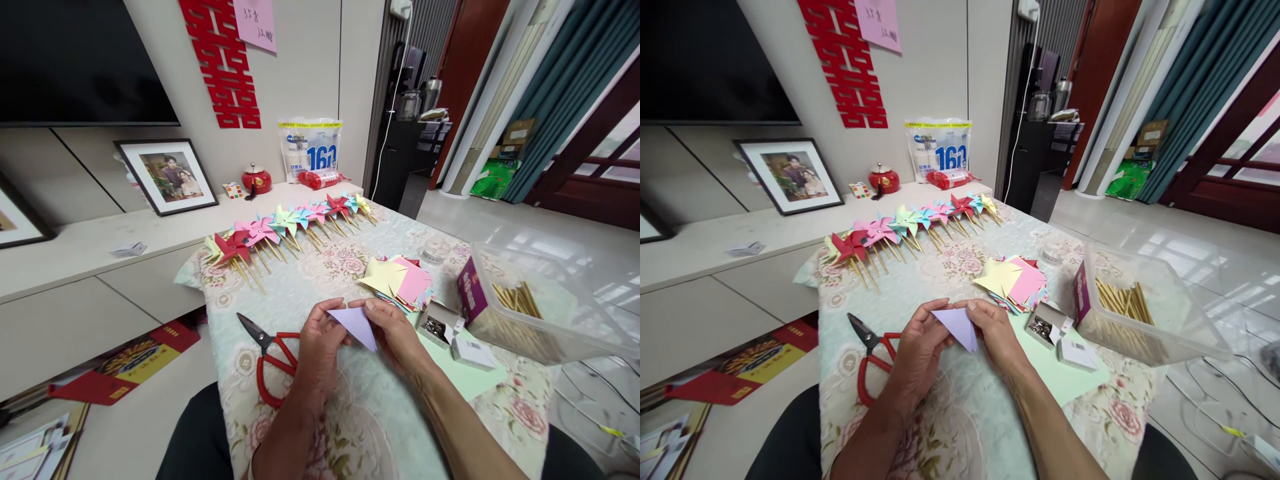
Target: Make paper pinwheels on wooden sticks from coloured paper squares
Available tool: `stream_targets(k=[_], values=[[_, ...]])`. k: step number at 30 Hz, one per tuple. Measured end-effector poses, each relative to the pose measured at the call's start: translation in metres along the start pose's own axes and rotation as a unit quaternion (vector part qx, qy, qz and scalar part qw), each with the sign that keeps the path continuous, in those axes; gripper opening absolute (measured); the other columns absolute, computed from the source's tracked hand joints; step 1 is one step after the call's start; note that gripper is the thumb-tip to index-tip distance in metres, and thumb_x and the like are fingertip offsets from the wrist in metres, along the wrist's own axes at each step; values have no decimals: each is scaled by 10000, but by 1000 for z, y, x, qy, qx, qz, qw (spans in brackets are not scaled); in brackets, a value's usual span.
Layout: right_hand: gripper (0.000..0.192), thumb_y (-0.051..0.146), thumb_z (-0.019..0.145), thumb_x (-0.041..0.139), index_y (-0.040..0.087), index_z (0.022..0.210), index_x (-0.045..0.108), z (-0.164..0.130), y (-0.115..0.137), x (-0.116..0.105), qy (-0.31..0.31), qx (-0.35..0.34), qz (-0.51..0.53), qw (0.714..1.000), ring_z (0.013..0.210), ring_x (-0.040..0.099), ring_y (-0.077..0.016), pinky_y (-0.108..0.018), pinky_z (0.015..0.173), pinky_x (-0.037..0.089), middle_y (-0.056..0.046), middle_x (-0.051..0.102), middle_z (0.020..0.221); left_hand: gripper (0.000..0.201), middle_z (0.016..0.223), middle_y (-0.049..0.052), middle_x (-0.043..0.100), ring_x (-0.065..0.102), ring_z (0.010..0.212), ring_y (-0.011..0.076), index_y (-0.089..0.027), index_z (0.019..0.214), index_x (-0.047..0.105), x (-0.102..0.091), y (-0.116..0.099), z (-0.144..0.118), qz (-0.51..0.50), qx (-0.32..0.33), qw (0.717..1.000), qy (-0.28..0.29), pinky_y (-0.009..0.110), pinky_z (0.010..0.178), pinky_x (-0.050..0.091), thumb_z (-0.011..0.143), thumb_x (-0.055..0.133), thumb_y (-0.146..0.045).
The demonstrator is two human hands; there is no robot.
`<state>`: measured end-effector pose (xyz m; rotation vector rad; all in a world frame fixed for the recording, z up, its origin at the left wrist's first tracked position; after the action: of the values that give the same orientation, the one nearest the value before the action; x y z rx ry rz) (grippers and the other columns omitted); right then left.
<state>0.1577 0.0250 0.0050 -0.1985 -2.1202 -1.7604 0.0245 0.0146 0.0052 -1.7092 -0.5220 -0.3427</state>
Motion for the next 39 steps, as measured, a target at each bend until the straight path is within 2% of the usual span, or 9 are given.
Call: stream_targets(k=[3,8,11,16,22,27,30,33,39], values=[[428,551,728,782,179,938,764,0,-1,-1,-12,5,10,1000,660,621,-206,-325,645,420,-63,744,781,354,853,26,685,551,589,87,-168,966,669,-2,4,2,51,27,998,25,199,529,424,619,735,-141],[460,576,658,824,173,876,777,1,0,1,-38,-5,22,999,626,553,-170,-288,598,379,-40,708,732,193,1110,90,611,616,709,126,-163,794,741,-5,7,5,174,112,978,24,236,585,485,605,706,-142],[488,620,658,806,175,859,780,2,0,1,-52,-6,21,998,618,536,-167,-291,607,374,-32,689,699,149,1101,104,603,622,736,151,-166,778,754,-8,7,6,217,128,968,14,263,609,506,637,725,-205],[516,670,692,756,191,880,796,2,3,-2,-73,-18,-15,997,696,571,-195,-318,673,407,-45,714,770,113,1074,106,651,639,957,219,-180,759,745,-12,5,6,245,160,956,-6,261,704,512,695,747,-273],[475,640,768,706,205,934,800,1,3,-4,-40,-23,-20,999,776,634,-234,-355,746,447,-70,757,863,167,726,17,696,617,686,153,-168,785,689,-10,4,4,178,86,980,-2,253,667,479,703,765,-292],[442,568,699,783,191,930,802,2,3,-5,-78,-22,-14,997,839,644,-254,-369,798,452,-87,765,907,222,655,-4,688,583,596,122,-162,781,636,-8,4,4,95,37,995,-17,220,580,435,678,766,-310],[408,517,688,814,196,939,799,3,4,-6,-86,-19,-4,996,869,639,-246,-357,817,446,-85,772,929,224,531,-57,595,489,484,85,-170,749,607,-8,4,5,59,28,997,-36,194,492,353,670,756,-319],[401,464,661,851,220,974,790,3,4,-7,-96,-42,-9,994,870,635,-234,-352,811,453,-72,775,964,208,530,-65,587,479,469,79,-170,746,607,-7,5,5,30,21,998,-48,192,483,346,651,744,-295],[377,346,607,887,236,956,795,3,3,-8,-98,-64,-20,993,823,626,-205,-338,791,466,-43,763,930,262,645,-16,695,631,595,143,-174,840,633,-2,1,4,-10,-3,999,-35,227,572,434,591,713,-192]])
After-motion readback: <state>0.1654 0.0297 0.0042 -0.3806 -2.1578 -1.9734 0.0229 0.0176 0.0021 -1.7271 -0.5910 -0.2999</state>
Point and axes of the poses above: each hand's wrist, its own z-axis towards the middle knuckle, its own x-axis out of the palm, y = z × x, the point moved 1 cm from there along z, towards the middle knuckle
